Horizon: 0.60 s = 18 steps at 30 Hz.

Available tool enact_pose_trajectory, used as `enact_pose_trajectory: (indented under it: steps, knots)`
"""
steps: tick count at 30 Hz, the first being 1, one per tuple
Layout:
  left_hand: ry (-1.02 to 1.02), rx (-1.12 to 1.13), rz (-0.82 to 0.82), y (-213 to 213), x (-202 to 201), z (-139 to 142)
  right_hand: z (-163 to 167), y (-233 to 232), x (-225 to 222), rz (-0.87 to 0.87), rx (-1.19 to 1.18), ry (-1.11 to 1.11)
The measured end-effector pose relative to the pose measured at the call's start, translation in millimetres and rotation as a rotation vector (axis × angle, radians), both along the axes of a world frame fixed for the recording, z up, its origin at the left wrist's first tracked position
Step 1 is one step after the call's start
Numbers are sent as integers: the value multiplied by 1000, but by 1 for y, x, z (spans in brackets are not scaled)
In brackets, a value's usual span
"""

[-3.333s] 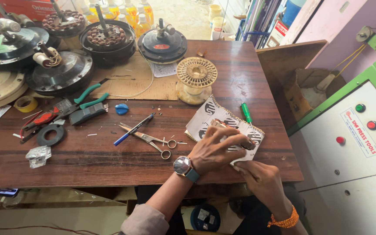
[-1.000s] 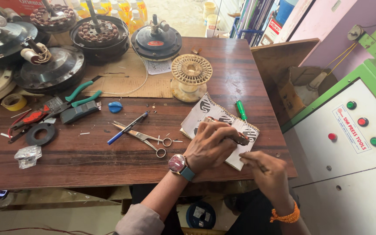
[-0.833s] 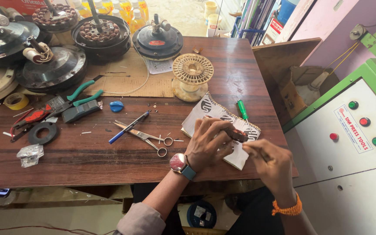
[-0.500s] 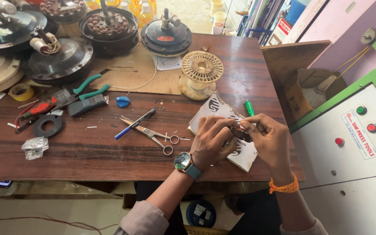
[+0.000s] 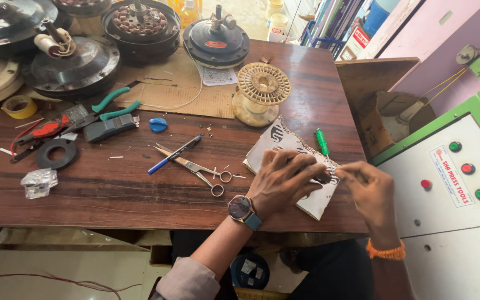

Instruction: The person sits at a workbench handling a small electric motor component, prying and adjusting its parts by hand and using a green-handled screwdriver to work on the assembly. They turn the component over repeatedly on a notepad while working on it.

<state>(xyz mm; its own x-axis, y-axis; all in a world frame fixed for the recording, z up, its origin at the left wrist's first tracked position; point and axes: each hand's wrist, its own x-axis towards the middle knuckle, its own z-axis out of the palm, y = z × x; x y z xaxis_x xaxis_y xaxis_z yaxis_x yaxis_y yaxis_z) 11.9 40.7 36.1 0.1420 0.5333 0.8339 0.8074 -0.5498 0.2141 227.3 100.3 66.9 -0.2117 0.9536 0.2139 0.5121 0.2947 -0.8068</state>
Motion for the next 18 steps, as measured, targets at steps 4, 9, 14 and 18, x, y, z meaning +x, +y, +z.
enact_pose_trajectory:
  steps: [4,9,14,18]
  knots:
    - [-2,-5,23,1,3,-3,-10,-31,14,122,233,-43]
    - [8,7,25,-2,10,0,-20,-44,10,221,396,-78]
    - [-4,9,26,-4,13,5,-24,-46,3,233,522,-119]
    - [12,6,43,-2,16,5,-28,-49,7,222,529,-125]
